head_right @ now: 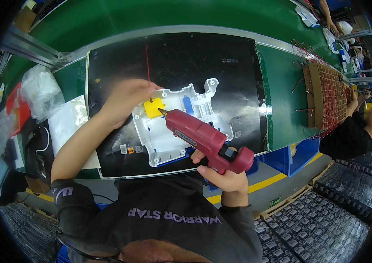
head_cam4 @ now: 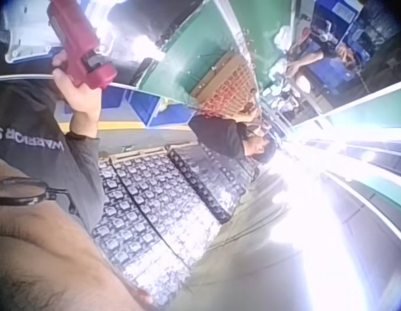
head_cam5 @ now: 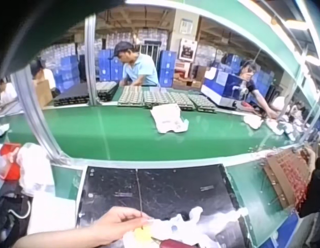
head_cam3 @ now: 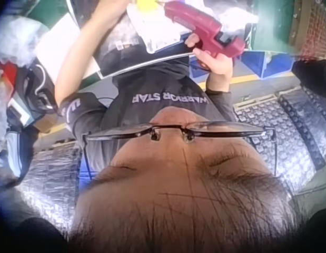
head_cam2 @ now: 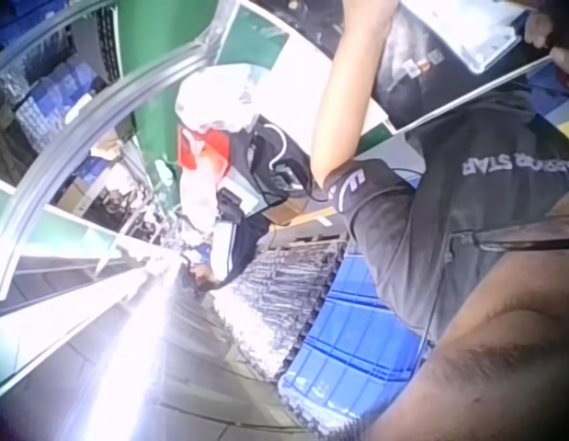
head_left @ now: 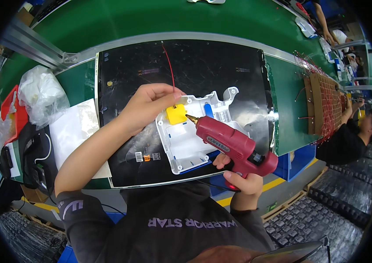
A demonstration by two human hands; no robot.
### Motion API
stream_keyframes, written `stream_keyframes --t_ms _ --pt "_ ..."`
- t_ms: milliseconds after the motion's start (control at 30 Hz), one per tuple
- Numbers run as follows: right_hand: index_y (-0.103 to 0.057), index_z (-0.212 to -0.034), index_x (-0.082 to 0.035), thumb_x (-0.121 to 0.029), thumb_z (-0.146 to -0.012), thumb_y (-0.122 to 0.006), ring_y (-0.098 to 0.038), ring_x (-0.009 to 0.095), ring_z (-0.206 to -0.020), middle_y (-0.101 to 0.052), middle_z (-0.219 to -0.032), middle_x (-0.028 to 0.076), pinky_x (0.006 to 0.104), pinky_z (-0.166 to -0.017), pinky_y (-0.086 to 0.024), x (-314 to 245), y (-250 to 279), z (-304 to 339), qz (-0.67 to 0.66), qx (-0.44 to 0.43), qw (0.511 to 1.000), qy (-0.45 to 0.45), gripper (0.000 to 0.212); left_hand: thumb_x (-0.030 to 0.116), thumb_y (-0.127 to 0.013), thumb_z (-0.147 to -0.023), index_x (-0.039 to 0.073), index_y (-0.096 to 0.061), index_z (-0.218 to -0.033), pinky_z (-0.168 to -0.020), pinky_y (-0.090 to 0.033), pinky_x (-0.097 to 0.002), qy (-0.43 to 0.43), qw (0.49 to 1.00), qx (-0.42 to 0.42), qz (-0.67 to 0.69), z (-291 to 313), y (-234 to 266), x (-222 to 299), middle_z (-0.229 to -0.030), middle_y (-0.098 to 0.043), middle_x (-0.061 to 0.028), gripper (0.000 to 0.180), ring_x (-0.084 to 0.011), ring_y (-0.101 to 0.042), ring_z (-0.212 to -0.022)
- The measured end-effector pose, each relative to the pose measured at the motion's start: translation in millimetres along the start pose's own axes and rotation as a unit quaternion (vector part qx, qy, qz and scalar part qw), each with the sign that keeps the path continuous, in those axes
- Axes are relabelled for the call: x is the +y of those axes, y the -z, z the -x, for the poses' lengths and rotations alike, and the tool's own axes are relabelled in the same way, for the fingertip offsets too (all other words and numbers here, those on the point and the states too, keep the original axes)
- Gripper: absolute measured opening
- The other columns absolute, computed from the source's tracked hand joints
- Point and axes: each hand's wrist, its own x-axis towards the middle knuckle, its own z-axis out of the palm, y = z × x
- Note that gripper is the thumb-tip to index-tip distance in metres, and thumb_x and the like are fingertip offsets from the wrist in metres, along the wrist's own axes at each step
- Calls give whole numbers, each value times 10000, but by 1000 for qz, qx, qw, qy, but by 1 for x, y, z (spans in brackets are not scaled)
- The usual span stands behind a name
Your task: Using a hot glue gun to secure components within a plastic electronic housing at an assembly station.
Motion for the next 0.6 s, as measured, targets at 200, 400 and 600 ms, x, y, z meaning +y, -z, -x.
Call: stream_keyframes --t_ms 200,400,600 --pt "-614 -989 28 22 -732 -672 -619 242 -928 -635 -934 124 390 -867 -480 0 3 1 -12 -28 1000 0 263 156 -591 -931 -78 -647 -1053 -934 -461 -290 -15 999 -32 -30 1 1 1 -1139 -670 -158 270 -155 -592 -1006" --pt "-562 -983 31 -43 -656 -668 -608 285 -843 -609 -859 160 438 -812 -493 -1 1 9 -40 11 999 -19 352 164 -594 -928 -85 -659 -1017 -912 -454 -282 -42 999 -11 -28 -3 4 14 -1131 -674 -158 272 -150 -586 -984" --pt "-564 -989 27 -32 -668 -664 -613 300 -859 -616 -875 166 439 -818 -491 4 8 6 -53 -13 999 -8 341 160 -600 -923 -84 -666 -1017 -920 -451 -287 -83 996 -2 -41 -13 9 25 -1140 -670 -158 270 -153 -588 -994"
